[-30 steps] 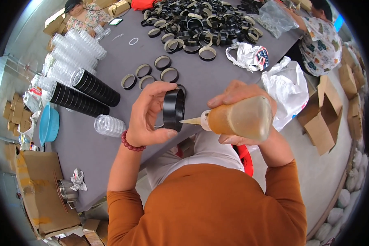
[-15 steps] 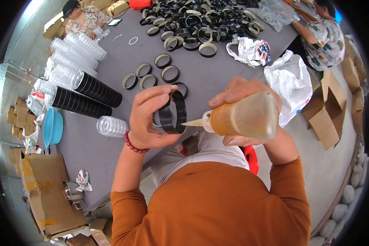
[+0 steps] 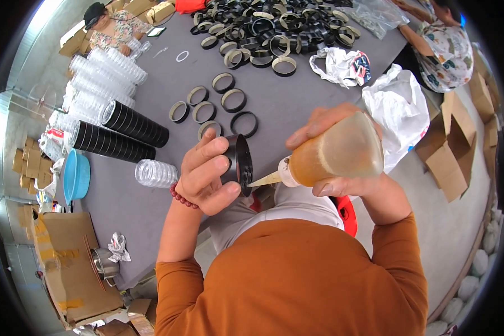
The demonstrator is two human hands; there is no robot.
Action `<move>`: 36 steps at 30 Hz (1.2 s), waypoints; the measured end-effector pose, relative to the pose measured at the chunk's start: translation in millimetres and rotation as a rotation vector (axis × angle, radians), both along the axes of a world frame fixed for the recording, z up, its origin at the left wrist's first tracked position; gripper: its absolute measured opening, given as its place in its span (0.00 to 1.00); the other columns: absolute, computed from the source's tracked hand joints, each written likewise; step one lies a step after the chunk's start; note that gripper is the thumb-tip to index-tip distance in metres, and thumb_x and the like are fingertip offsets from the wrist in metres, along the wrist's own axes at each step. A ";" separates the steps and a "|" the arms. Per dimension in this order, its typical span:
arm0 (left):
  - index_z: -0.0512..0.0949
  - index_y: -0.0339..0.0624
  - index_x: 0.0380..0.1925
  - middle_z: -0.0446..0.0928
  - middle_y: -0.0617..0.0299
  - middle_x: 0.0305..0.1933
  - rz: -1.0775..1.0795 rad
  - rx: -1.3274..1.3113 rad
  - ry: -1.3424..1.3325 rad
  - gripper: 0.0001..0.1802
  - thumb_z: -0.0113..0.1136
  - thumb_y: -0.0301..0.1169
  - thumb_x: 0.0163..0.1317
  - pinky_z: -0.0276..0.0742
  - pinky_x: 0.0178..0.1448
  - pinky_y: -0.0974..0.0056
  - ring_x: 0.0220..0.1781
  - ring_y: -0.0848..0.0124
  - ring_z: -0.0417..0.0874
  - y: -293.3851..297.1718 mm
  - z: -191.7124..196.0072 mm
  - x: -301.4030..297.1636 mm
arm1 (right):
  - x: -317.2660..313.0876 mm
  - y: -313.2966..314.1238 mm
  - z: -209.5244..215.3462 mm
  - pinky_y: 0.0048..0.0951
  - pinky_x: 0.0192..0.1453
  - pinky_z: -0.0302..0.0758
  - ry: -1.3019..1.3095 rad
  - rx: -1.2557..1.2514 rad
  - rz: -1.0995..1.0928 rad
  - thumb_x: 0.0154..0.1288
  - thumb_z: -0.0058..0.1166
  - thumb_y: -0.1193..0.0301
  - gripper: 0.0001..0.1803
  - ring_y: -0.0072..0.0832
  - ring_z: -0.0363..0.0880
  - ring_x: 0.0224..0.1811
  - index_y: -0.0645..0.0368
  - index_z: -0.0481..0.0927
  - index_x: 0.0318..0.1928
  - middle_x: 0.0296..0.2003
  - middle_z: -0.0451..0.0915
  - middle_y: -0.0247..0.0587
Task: The person applies glue from a bottle to black plastic rings, then assembles them with clear plastic tubes by hand.
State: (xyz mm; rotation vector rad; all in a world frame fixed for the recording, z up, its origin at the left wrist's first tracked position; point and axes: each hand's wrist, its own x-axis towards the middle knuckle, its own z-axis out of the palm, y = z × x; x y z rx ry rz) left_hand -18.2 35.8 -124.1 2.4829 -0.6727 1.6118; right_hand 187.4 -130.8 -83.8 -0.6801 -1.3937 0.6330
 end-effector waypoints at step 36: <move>0.70 0.35 0.60 0.72 0.48 0.51 1.025 -0.676 0.052 0.40 0.69 0.31 0.42 0.71 0.56 0.56 0.51 0.56 0.72 -12.0 -14.2 -166.1 | -12.9 97.7 -137.0 0.27 0.35 0.70 1.441 -0.542 0.296 0.73 0.34 0.50 0.28 0.27 0.79 0.34 0.64 0.74 0.51 0.39 0.82 0.39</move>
